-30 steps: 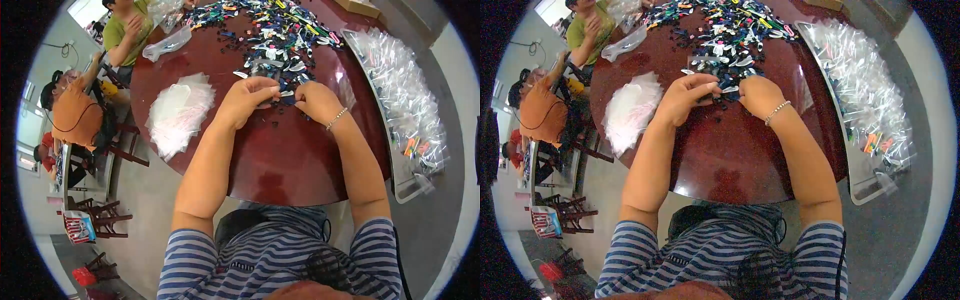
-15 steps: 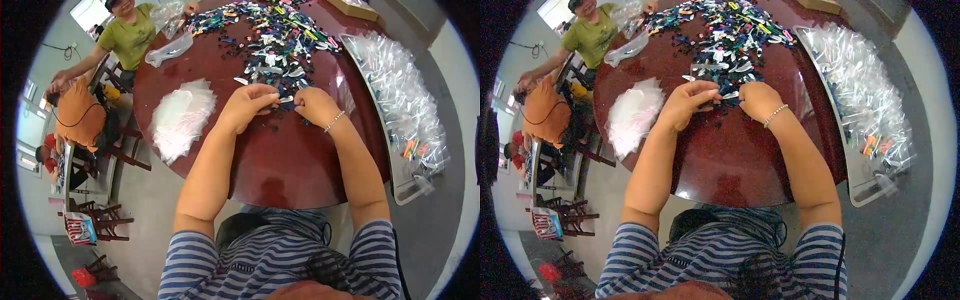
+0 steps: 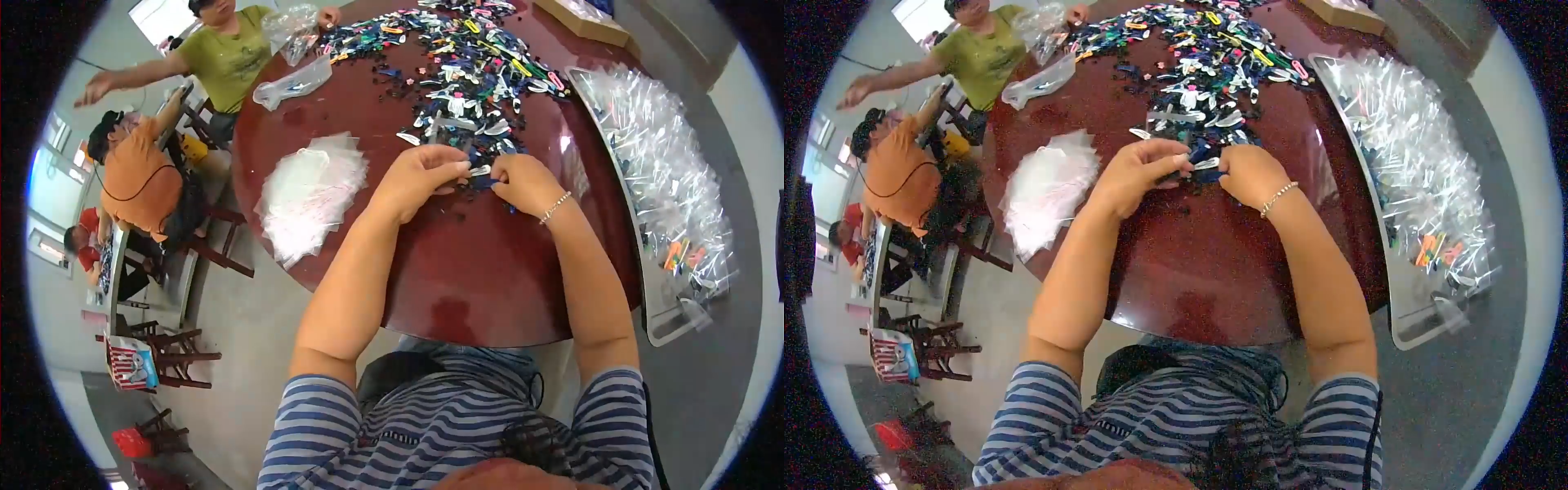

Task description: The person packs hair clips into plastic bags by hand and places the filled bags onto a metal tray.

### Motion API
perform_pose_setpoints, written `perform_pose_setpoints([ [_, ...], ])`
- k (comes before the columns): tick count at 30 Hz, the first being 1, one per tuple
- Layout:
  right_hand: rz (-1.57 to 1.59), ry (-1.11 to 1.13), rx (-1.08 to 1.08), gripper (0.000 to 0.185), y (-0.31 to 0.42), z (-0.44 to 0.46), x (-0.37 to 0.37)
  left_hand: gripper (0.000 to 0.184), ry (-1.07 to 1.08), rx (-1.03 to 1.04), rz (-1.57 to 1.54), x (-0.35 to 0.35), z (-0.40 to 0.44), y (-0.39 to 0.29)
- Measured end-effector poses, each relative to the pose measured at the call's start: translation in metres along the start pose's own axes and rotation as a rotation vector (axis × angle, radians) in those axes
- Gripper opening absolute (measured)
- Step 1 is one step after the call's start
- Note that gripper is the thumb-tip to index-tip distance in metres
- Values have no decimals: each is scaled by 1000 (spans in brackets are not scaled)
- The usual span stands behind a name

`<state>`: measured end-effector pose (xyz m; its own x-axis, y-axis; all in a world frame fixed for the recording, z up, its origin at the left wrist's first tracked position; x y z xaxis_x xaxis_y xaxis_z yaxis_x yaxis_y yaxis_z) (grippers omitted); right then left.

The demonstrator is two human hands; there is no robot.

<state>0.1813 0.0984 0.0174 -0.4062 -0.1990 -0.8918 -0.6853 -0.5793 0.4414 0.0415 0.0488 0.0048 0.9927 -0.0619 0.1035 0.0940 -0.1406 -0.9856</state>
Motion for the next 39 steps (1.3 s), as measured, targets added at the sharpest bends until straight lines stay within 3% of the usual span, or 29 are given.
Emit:
perform_pose_setpoints([
  [8,66,-23,-17,12,1,2,-1,31,18,14,22,1,-2,-4],
  [11,204,-263,-162,10,3,1,-32,32,27,5,-10,1,-1,-3],
  [16,532,-447,-25,9,4,-7,-74,34,69,-40,-33,6,-3,-2],
  [18,818,-421,-48,11,20,-11,-74,34,118,-56,-52,13,-5,-2],
  [23,510,-403,-175,12,53,-17,-69,32,213,-82,8,24,-5,6],
  [27,501,-401,-204,11,55,-16,-63,31,241,-109,21,28,-7,7],
  [30,723,-439,-175,15,40,-12,-66,33,249,-108,-79,28,-8,6],
  [34,873,-369,-128,28,30,-5,-59,34,320,-114,-292,33,-11,-2],
  [36,1040,-224,-105,31,36,-3,-43,36,363,-99,-369,36,-13,-5],
  [39,1022,-78,-49,19,41,-5,-36,43,449,-37,-375,44,-18,-11],
])
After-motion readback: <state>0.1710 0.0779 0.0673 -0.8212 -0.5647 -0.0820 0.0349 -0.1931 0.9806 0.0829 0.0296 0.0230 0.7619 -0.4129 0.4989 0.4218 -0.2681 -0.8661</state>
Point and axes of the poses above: each hand's wrist, its own z-axis towards the middle knuckle, its own x-axis out of the palm, y = z × x, the point moved 10 cm from there along z, towards the middle knuckle, and after that the axes turned 1 degree about -x, right-handed, at the moved point
